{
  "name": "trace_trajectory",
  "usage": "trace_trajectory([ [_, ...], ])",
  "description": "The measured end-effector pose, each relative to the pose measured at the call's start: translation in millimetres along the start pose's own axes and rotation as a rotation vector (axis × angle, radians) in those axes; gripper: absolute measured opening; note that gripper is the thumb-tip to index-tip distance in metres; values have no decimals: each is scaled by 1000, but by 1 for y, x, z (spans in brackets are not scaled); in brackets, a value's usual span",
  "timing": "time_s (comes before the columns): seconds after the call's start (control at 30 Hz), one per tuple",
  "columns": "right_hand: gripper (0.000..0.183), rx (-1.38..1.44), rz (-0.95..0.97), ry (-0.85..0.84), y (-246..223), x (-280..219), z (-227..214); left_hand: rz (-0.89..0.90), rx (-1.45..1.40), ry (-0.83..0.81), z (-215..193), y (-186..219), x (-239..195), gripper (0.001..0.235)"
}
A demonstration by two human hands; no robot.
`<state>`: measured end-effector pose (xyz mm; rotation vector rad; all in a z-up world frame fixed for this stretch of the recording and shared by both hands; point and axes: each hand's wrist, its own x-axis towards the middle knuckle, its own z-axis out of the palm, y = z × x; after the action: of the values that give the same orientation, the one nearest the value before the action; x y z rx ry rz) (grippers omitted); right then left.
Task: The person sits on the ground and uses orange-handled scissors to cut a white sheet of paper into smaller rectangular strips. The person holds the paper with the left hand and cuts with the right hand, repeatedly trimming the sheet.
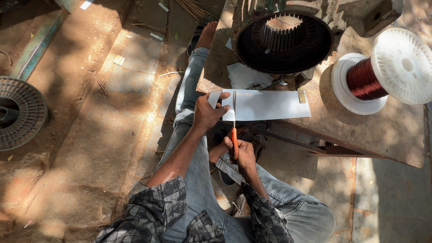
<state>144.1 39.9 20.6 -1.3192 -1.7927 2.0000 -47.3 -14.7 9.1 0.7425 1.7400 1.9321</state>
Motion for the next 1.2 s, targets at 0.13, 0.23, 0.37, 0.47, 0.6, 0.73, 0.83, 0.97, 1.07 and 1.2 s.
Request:
trace_trajectory([
  [0.13,51,35,10,-8,-1,2,0,41,11,-1,-1,0,-1,43],
  [0.23,51,38,11,-7,0,4,-2,-47,21,-10,1,5,-3,43],
  [0.37,53,19,-19,0,3,5,0,-57,54,-8,1,12,-4,43],
  [0.47,53,55,-20,-15,3,6,0,-105,-14,-17,1,14,-4,43],
  [0.6,49,93,27,-23,0,10,-4,-51,-7,-14,4,11,-9,43],
  [0.73,51,59,-6,-3,-1,11,-2,-56,18,-21,3,10,-9,44],
  [0.83,52,21,-16,16,-2,11,-1,-59,-17,-26,3,10,-8,44],
  [0.97,51,75,20,2,-5,11,-2,-65,-13,-28,4,10,-11,43],
  [1.07,53,75,11,-5,-7,11,-2,-56,27,-22,5,11,-12,43],
  [1.2,51,34,-17,9,-7,8,-2,-73,3,-29,6,11,-13,43],
])
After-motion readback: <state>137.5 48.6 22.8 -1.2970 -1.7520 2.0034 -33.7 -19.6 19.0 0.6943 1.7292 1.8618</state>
